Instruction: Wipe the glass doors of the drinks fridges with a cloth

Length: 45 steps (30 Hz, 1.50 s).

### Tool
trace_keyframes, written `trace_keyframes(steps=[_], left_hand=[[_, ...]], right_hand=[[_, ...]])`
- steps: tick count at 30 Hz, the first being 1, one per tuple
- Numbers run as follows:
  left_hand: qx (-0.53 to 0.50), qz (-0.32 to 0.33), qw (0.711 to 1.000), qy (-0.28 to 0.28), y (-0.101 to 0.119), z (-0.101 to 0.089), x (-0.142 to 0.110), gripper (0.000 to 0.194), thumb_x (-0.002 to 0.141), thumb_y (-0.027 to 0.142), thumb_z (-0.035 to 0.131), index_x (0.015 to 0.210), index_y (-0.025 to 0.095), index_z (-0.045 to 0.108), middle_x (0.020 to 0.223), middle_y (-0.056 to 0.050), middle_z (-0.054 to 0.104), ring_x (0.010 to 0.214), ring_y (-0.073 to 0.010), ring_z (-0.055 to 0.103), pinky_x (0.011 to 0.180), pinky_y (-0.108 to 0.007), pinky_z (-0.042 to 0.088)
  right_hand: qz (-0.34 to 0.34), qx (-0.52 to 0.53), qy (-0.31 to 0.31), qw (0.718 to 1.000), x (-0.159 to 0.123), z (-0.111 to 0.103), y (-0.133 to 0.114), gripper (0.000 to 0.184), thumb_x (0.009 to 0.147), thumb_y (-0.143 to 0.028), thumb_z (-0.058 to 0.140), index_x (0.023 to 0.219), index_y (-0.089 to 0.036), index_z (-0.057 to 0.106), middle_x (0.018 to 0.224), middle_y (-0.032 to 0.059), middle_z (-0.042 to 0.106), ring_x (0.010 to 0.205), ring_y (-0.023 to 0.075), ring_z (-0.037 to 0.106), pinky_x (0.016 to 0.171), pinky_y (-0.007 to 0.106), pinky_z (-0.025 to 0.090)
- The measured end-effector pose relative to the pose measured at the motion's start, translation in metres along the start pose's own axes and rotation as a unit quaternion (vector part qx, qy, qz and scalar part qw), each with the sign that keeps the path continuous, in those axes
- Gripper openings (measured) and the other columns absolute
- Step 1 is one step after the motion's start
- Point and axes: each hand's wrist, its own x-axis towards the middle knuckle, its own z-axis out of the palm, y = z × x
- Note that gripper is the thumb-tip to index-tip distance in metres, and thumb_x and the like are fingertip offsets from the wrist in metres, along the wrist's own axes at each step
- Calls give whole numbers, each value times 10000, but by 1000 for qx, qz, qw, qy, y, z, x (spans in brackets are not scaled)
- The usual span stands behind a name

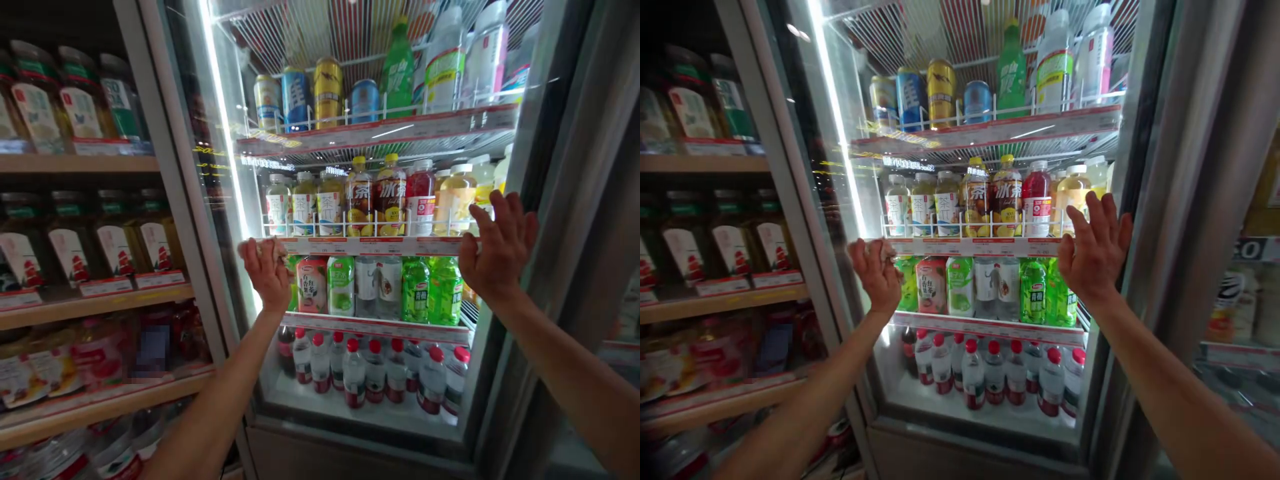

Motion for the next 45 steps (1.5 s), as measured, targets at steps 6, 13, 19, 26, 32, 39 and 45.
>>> trace_keyframes(steps=[6,13,19,26,32,39,45], left_hand=[[-60,243,954,-165,11,-2,-3,420,831,229,509,1244,299,501,1421,0,405,1332,-226,331,1093,-410,348],[3,-41,999,-4,-17,-10,-8,503,884,173,368,1383,233,332,1522,-26,172,1389,-290,143,1135,-526,188],[-55,197,967,-153,10,-12,-22,501,835,202,498,1315,326,427,1447,6,359,1345,-228,305,1100,-406,339],[-32,100,993,-49,23,5,4,517,880,213,401,1390,235,317,1523,-40,163,1397,-276,134,1120,-517,241],[-62,174,978,-101,54,23,17,461,850,198,461,1307,253,439,1404,-49,422,1361,-220,275,1090,-436,324],[-73,249,958,-121,78,33,26,522,837,176,453,1347,256,378,1459,-34,337,1397,-211,165,1116,-436,276],[-69,142,986,-54,69,38,47,507,846,166,437,1344,244,385,1470,-47,314,1397,-204,167,1121,-436,269]], right_hand=[[-15,-6,4,1000,-1,-1,1,534,788,-242,511,1316,-264,430,1408,96,416,1332,279,330,1082,503,232],[-13,-12,11,1000,-1,0,0,496,799,-245,496,1293,-229,456,1392,112,435,1339,263,320,1091,484,227],[-18,-4,14,1000,-2,-2,0,507,791,-231,519,1294,-244,459,1387,113,442,1329,275,336,1080,494,246],[-10,-22,8,1000,-3,-2,-2,515,788,-231,514,1299,-236,449,1387,119,442,1332,275,333,1075,507,254],[-12,-7,-1,1000,-5,-4,-2,509,801,-231,490,1308,-243,448,1399,107,429,1335,271,327,1083,508,245],[-10,-17,6,1000,-7,-2,-1,503,792,-234,488,1294,-225,469,1400,95,428,1330,274,336,1076,522,254],[-11,-3,1,1000,-8,-4,-2,512,801,-213,486,1311,-228,445,1408,93,418,1341,266,316,1076,526,252]])
